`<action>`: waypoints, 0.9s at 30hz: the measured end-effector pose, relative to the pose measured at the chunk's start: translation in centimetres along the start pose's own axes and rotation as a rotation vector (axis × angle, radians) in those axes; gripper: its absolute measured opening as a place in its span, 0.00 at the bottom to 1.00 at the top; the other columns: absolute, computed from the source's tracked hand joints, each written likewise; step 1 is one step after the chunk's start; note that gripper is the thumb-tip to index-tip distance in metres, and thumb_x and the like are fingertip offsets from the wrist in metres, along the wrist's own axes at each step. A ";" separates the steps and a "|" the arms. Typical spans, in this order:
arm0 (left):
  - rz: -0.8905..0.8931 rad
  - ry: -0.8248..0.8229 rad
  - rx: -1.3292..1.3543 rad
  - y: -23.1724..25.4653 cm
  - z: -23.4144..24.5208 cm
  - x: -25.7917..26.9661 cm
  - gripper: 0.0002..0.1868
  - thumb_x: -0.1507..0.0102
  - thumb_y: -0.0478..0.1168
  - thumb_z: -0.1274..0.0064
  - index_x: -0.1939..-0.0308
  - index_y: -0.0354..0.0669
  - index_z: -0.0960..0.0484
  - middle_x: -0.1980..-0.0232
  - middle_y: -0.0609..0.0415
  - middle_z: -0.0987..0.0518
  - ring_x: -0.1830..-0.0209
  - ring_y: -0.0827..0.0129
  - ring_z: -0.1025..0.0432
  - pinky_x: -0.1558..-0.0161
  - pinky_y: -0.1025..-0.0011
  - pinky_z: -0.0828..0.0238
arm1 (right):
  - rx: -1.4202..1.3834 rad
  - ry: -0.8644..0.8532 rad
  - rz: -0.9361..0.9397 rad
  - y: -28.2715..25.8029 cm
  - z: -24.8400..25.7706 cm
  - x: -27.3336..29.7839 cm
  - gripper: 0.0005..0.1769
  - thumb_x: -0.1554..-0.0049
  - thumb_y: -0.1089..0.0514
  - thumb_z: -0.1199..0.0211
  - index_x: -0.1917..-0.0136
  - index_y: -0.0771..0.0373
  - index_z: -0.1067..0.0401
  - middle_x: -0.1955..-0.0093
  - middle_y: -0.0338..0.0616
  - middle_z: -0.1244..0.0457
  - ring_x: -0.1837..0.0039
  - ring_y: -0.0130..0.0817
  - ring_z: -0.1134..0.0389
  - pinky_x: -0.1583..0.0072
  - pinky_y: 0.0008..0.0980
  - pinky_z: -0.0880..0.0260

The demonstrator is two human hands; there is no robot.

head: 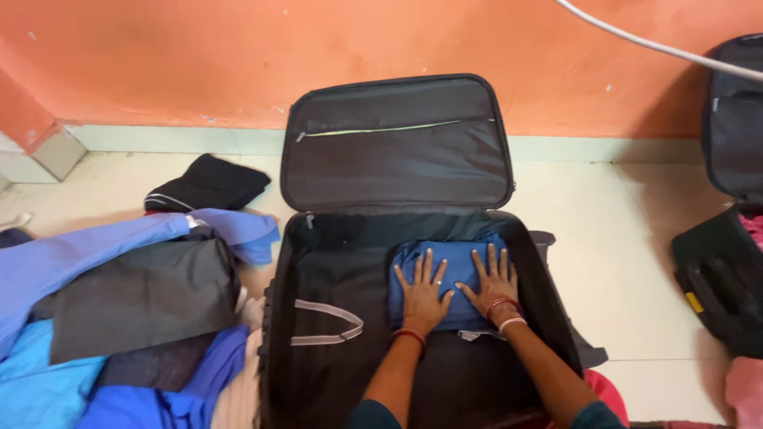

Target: The person folds and places several garments into an open suitcase. They handle a blue shirt, dark gray pants, and a light blue shirt, folding each item and arranging them inside the suitcase.

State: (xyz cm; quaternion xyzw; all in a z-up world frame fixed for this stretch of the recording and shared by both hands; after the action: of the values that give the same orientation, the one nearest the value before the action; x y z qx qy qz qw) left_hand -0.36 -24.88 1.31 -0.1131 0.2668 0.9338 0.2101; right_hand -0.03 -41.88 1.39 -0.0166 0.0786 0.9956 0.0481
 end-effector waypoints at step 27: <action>0.213 0.123 -0.089 -3.1 0.3 -0.2 0.45 0.39 0.61 0.44 0.23 0.52 0.42 0.19 0.39 0.52 0.19 0.44 0.57 0.31 0.34 0.62 | -0.208 0.237 0.068 1.2 -2.6 -1.3 0.61 0.52 0.20 0.44 0.20 0.58 0.54 0.19 0.60 0.58 0.19 0.56 0.56 0.25 0.51 0.52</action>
State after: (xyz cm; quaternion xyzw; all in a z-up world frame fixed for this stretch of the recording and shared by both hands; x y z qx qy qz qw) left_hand 1.19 -22.42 0.29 -0.1504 0.2480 0.9530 0.0879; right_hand 1.25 -43.64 -0.94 -0.1363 -0.0192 0.9905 0.0028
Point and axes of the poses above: each hand's wrist, its own x-axis away from the middle knuckle, its own z-axis out of the back of the hand, y = z × x, the point moved 6 cm from there along -x, towards the middle knuckle
